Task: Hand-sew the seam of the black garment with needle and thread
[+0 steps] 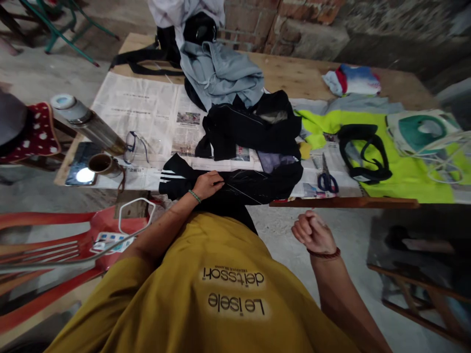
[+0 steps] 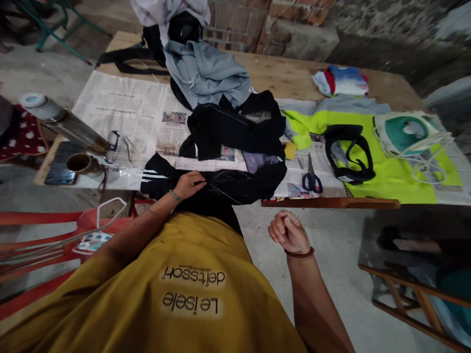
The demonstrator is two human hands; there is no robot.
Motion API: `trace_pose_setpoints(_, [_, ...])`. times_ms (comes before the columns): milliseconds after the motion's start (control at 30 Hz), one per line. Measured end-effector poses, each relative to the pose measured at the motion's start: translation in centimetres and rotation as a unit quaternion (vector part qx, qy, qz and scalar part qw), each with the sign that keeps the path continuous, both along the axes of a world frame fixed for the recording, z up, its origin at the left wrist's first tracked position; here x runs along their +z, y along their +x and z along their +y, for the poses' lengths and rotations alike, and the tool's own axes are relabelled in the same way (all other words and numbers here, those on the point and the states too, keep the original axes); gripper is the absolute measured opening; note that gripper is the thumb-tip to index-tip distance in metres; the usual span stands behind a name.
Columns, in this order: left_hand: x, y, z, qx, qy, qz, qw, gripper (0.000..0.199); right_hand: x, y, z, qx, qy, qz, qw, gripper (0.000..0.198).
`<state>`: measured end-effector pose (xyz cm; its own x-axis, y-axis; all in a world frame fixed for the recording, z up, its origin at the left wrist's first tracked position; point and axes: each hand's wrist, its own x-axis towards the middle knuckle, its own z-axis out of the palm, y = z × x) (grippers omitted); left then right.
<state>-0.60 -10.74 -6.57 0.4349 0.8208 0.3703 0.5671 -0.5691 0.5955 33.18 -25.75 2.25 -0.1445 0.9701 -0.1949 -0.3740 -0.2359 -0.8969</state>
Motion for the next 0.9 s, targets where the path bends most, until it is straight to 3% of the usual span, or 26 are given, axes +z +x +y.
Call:
trace_pose_setpoints(133, [0.0,0.0,0.0,-0.004,-0.001,-0.003,1.000,0.012,0.7,0.1,0.9,-0.079,-0.003,-0.016,0.997,0.021])
trace_pose_setpoints(267, [0.0,0.0,0.0,0.001,0.003,0.003,1.000,0.013,-0.2,-1.9,4.0,-0.133,0.010,0.001,0.991,0.021])
trace_pose_setpoints(367, [0.0,0.1,0.0,0.002,0.002,0.017,1.000,0.014,-1.0,-2.9,6.7,-0.194,0.090,-0.033,0.976,0.009])
trace_pose_setpoints(433, [0.0,0.1,0.0,-0.002,0.003,0.026,1.000,0.014,-1.0,-2.8,7.9,-0.242,0.171,-0.130,0.946,0.011])
trace_pose_setpoints(500, [0.0,0.1,0.0,-0.004,0.004,0.032,0.999,0.013,-0.5,-2.1,8.5,-0.261,0.253,-0.300,0.882,0.016])
trace_pose_setpoints(600, [-0.1,0.0,0.1,-0.002,-0.001,0.033,0.999,0.013,0.3,0.1,8.5,-0.184,0.363,-0.551,0.729,0.019])
trace_pose_setpoints(700, [-0.2,0.0,0.1,-0.003,0.000,0.028,1.000,0.014,0.4,2.9,8.4,-0.122,0.417,-0.672,0.600,0.022])
trace_pose_setpoints(800, [-0.3,0.0,0.2,-0.007,0.007,0.025,1.000,0.014,0.2,6.0,8.6,-0.147,0.376,-0.752,0.520,0.025])
trace_pose_setpoints(900, [-0.3,0.0,0.3,-0.009,0.004,0.025,1.000,0.013,0.2,9.3,9.0,-0.166,0.336,-0.804,0.462,0.029])
